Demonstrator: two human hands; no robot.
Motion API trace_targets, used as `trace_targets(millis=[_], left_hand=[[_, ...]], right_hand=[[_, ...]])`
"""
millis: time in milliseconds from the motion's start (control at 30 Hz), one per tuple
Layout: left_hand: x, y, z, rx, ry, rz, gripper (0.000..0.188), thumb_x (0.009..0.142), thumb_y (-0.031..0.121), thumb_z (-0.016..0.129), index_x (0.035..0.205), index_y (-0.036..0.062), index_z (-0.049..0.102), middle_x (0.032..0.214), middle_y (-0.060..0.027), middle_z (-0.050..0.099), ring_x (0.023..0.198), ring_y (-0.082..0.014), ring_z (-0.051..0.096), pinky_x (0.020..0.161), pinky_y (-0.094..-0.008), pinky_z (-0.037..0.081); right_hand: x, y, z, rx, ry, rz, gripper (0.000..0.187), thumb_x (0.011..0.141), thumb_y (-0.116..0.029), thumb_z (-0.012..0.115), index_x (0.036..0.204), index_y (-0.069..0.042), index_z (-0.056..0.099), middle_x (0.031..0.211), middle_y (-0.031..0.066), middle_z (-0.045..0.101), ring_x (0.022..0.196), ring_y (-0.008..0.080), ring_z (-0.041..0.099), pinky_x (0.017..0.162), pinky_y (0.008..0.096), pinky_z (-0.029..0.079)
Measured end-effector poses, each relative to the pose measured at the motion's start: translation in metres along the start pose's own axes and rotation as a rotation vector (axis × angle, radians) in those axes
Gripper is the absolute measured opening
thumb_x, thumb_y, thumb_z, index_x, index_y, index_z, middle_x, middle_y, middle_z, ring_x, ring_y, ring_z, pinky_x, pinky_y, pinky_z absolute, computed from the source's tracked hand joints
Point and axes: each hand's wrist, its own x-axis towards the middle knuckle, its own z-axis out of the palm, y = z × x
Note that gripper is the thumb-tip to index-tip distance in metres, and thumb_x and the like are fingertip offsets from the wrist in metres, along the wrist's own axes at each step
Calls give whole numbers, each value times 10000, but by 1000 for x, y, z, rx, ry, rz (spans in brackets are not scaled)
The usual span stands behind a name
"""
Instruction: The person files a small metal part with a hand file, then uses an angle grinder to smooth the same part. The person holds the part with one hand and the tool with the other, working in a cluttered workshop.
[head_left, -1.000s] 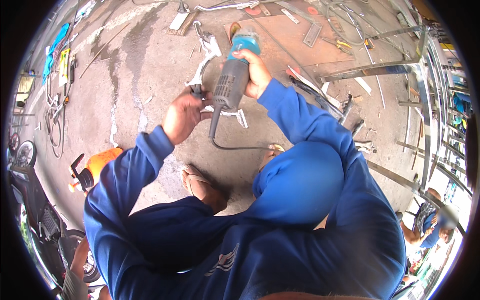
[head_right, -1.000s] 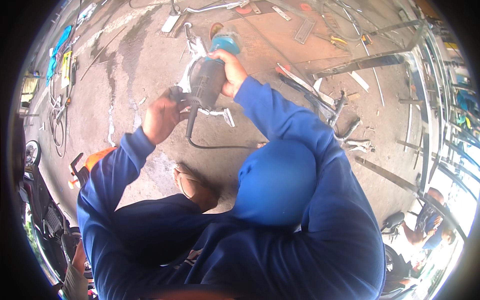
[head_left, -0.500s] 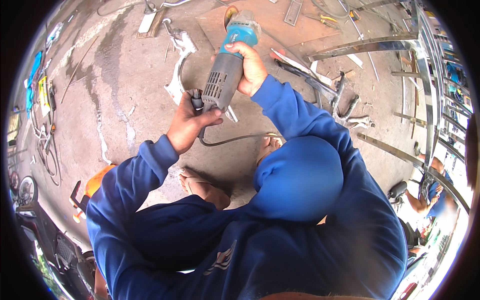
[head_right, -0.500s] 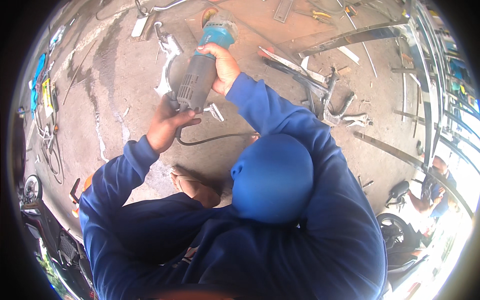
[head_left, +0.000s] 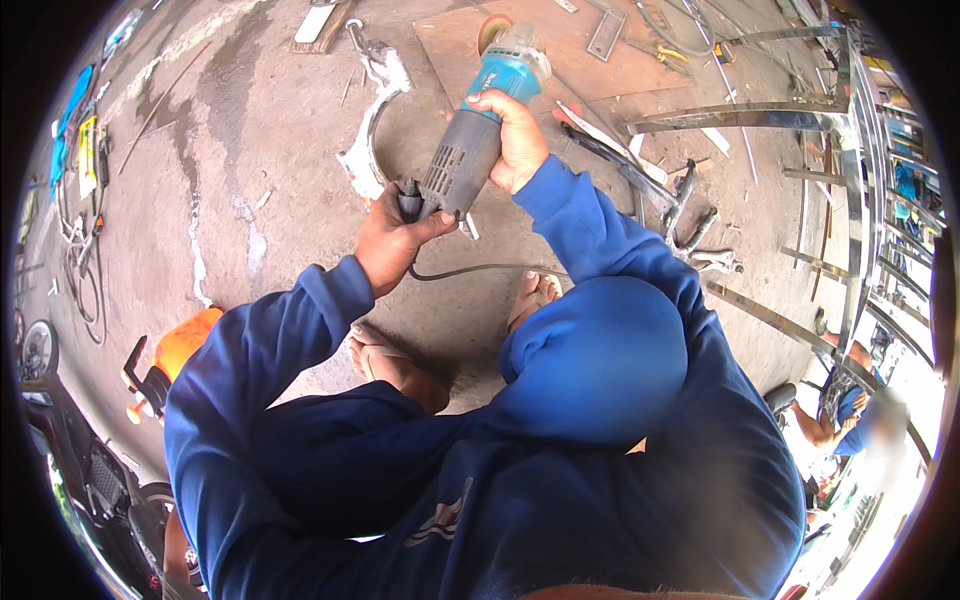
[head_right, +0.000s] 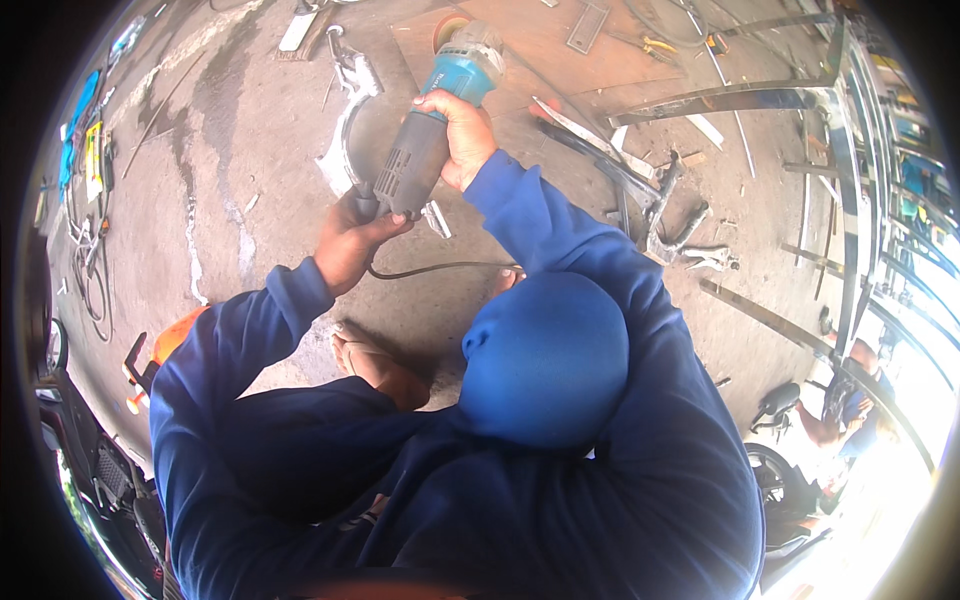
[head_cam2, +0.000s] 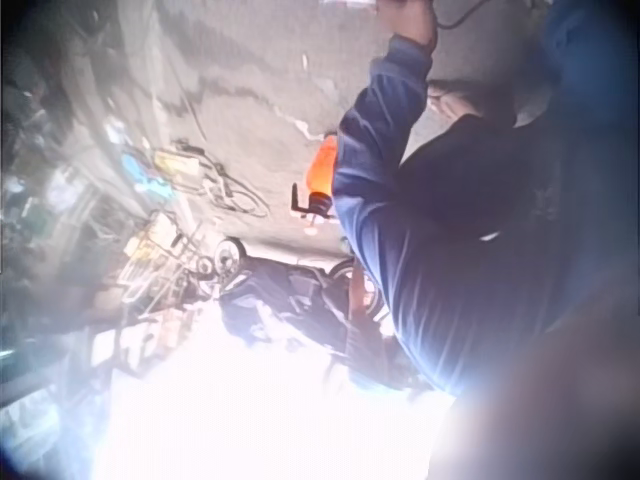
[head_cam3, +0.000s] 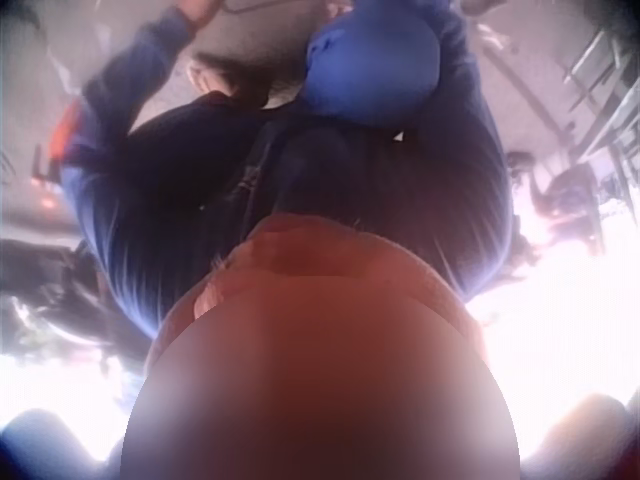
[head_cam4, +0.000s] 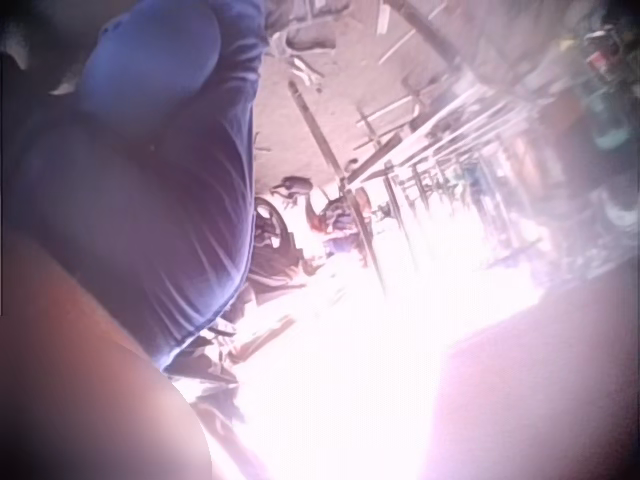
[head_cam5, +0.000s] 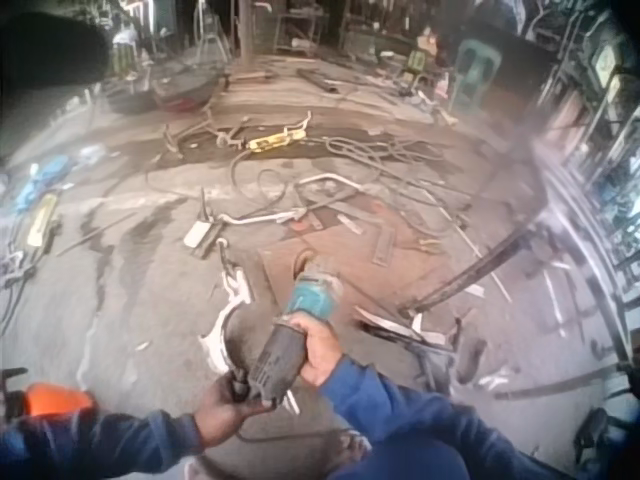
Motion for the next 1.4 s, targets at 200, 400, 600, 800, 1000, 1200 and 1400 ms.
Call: trace_targets(millis=[200,400,600,800,1000,1200,1400], left_hand=[[-1,12,-34,-107,-69,-25,313,944,177,555,1179,30,410,1021,-104,561,880,-214,591,719,-367,509],[-5,38,-73,113,100,101,256,990,128,524,1138,60,327,846,-83,533,649,-125,465,560,-259,389],[3,44,-87,204,348,263,368,917,185,686,1145,20,448,914,-120,652,732,-148,604,643,-263,476],[5,44,-82,103,421,263,399,882,210,730,1177,-30,610,1065,-142,683,929,-200,683,782,-303,564],[9,48,-70,209,391,309,351,882,200,729,1112,-55,657,1022,-148,699,865,-201,695,780,-319,578],[12,52,-65,357,413,320,355,864,204,750,1077,-68,671,938,-149,716,807,-177,697,751,-274,562],[17,53,-66,390,421,349,335,852,192,762,1061,-57,683,933,-141,720,797,-166,693,747,-267,550]], right_hand=[[1,-13,-5,-118,-27,93,320,753,-175,710,1000,-35,561,891,111,629,849,233,653,777,403,539],[-25,-12,-15,-500,-19,-58,445,671,-57,758,1076,-28,575,932,63,623,857,184,612,760,359,509],[-41,-5,-9,-683,-157,-62,642,633,-55,775,1224,-28,525,1057,83,620,989,205,598,869,352,488],[-49,-3,3,-743,-305,-115,673,610,-39,770,1232,-3,515,1122,101,615,1049,219,588,900,348,480],[-46,6,5,-848,-323,-193,705,586,-73,795,1219,35,504,1116,138,630,1047,242,612,899,353,489],[-41,11,0,-968,-311,-289,749,564,-118,821,1217,54,496,1112,179,634,1054,277,618,907,359,492],[-42,7,-2,-955,-340,-227,840,577,-82,807,1322,41,439,1224,133,579,1137,232,552,988,354,437]])
